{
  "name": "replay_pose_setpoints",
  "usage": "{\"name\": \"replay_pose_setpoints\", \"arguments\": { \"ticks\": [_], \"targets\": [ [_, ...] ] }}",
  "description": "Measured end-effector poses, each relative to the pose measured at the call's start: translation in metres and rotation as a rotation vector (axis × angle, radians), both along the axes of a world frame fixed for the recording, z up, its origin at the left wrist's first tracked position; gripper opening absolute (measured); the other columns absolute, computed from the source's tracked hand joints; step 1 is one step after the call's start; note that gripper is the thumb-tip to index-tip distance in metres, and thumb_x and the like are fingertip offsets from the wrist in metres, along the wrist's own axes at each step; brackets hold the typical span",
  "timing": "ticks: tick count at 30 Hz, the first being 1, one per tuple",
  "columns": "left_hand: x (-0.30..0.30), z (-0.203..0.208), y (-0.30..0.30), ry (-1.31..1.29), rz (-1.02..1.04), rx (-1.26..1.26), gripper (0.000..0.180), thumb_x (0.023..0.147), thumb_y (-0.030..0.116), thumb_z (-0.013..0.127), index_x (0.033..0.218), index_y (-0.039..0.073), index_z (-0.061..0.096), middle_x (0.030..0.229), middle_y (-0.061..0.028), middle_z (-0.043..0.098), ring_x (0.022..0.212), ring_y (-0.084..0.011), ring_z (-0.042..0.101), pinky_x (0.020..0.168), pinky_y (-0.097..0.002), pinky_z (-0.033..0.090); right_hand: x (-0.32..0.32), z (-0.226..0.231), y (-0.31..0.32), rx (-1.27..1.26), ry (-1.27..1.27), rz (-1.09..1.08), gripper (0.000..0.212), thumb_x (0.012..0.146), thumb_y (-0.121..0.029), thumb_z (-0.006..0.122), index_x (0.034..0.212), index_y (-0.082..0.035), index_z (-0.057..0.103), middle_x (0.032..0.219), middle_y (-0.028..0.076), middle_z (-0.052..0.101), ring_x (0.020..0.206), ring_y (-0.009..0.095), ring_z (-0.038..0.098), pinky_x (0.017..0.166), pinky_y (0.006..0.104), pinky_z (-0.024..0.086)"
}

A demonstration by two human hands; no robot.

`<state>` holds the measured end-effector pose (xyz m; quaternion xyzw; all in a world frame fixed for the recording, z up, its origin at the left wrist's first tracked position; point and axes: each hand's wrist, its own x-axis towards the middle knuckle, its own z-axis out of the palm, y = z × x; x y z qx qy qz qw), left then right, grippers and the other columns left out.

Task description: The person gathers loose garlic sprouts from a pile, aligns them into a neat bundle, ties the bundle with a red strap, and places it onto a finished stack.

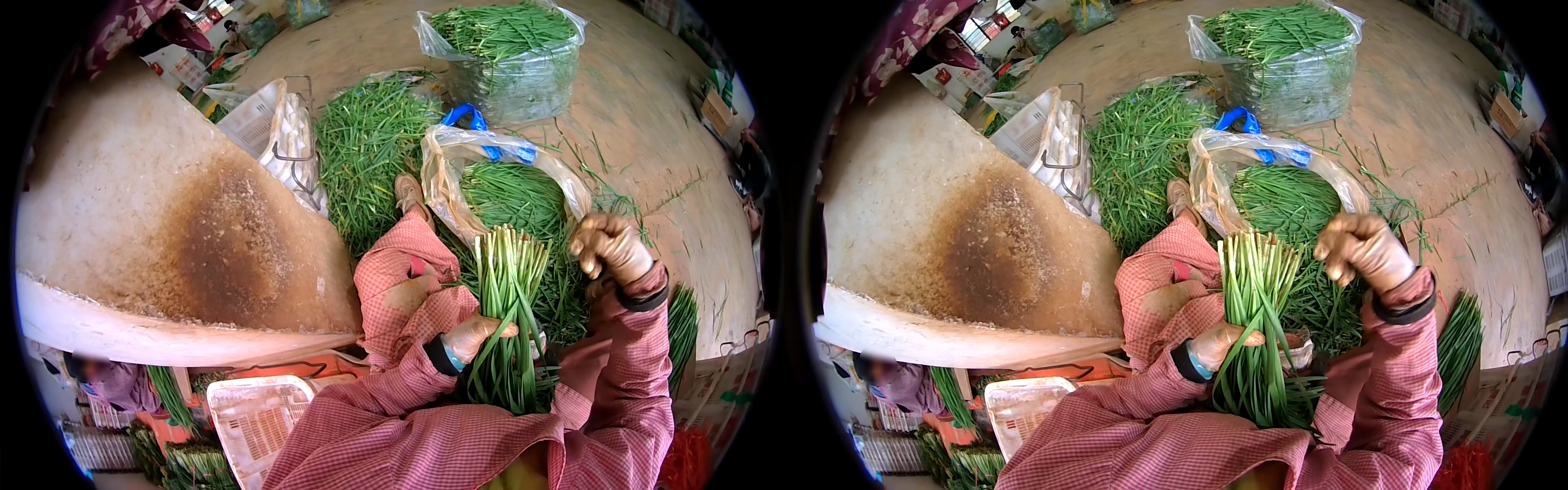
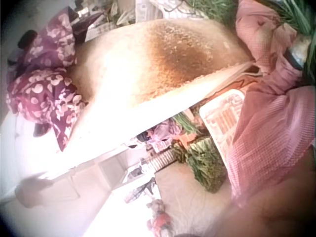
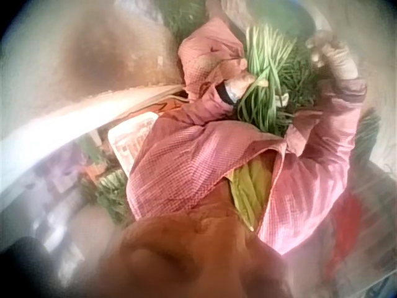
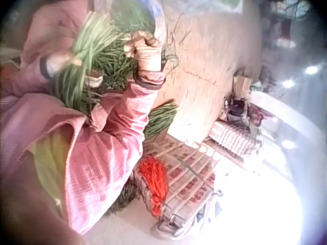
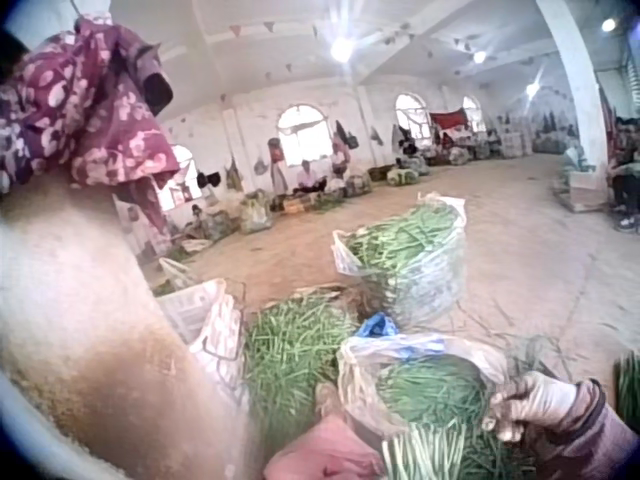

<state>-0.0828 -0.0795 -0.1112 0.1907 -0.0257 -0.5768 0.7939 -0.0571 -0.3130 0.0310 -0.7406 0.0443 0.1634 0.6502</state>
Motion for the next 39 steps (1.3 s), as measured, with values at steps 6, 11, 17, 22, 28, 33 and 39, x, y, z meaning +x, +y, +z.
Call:
{"name": "replay_pose_setpoints", "arguments": {
  "ticks": [6,11,17,22,28,33,39],
  "targets": [
    [-0.002,-0.018,0.0,-0.111,0.115,0.176,0.046,0.078,0.009,0.059,0.12,-0.004,0.045,0.112,-0.0178,0.055,0.099,-0.0241,0.057,0.088,-0.0351,0.045,-0.019,-0.027,0.055,-0.62,-0.469,0.309,0.048,0.067,-0.04,0.074,0.093,-0.002,0.058,0.052,0.005,0.052,0.049,0.016,0.054,0.046,0.0302,0.041],
    [-0.002,-0.012,0.002,-0.328,0.164,0.283,0.051,0.073,0.007,0.063,0.12,-0.001,0.047,0.107,-0.0099,0.059,0.097,-0.0189,0.056,0.088,-0.0306,0.043,-0.022,-0.035,0.052,-0.41,-0.106,0.397,0.027,0.072,-0.022,0.07,0.071,0.001,0.056,0.05,0.006,0.053,0.044,0.013,0.053,0.042,0.0276,0.04],
    [0.003,0.011,0.002,-0.371,0.083,0.044,0.046,0.072,0.011,0.063,0.114,-0.001,0.052,0.105,-0.0088,0.06,0.095,-0.0188,0.057,0.088,-0.0315,0.043,-0.008,-0.018,0.017,0.415,0.317,0.25,0.018,0.077,-0.016,0.06,0.069,-0.001,0.058,0.047,0.003,0.05,0.036,0.012,0.047,0.032,0.0241,0.035],
    [0.005,-0.025,0.01,-0.233,0.005,-0.024,0.041,0.073,0.013,0.059,0.111,-0.003,0.054,0.107,-0.01,0.059,0.099,-0.0188,0.055,0.091,-0.0305,0.039,0.016,-0.048,-0.008,0.961,-0.076,0.173,0.023,0.083,-0.026,0.059,0.078,-0.005,0.052,0.048,-0.002,0.044,0.033,0.007,0.04,0.03,0.019,0.03],
    [0.003,-0.018,0.01,-0.22,0.112,0.038,0.056,0.067,0.012,0.063,0.118,0.0,0.046,0.098,-0.011,0.058,0.089,-0.0211,0.056,0.084,-0.0325,0.044,0.014,-0.038,-0.066,1.052,-0.216,-0.059,0.017,0.088,-0.024,0.053,0.085,-0.009,0.046,0.057,-0.004,0.042,0.04,0.006,0.037,0.034,0.021,0.028],
    [0.008,-0.012,0.004,-0.126,0.201,-0.094,0.069,0.062,0.014,0.065,0.124,0.002,0.04,0.104,-0.01,0.056,0.089,-0.0182,0.055,0.083,-0.0321,0.045,-0.008,-0.051,-0.053,1.085,-0.025,0.071,0.011,0.087,-0.018,0.05,0.082,-0.007,0.05,0.052,-0.002,0.046,0.036,0.007,0.04,0.03,0.0211,0.03],
    [0.01,-0.036,-0.003,-0.219,0.354,-0.119,0.066,0.056,0.011,0.065,0.118,0.001,0.047,0.112,-0.0085,0.053,0.104,-0.0189,0.049,0.088,-0.0318,0.04,-0.018,-0.086,0.014,1.302,0.195,0.085,0.016,0.088,-0.017,0.048,0.078,-0.005,0.05,0.049,-0.002,0.045,0.033,0.008,0.035,0.031,0.0223,0.027]
  ]
}}
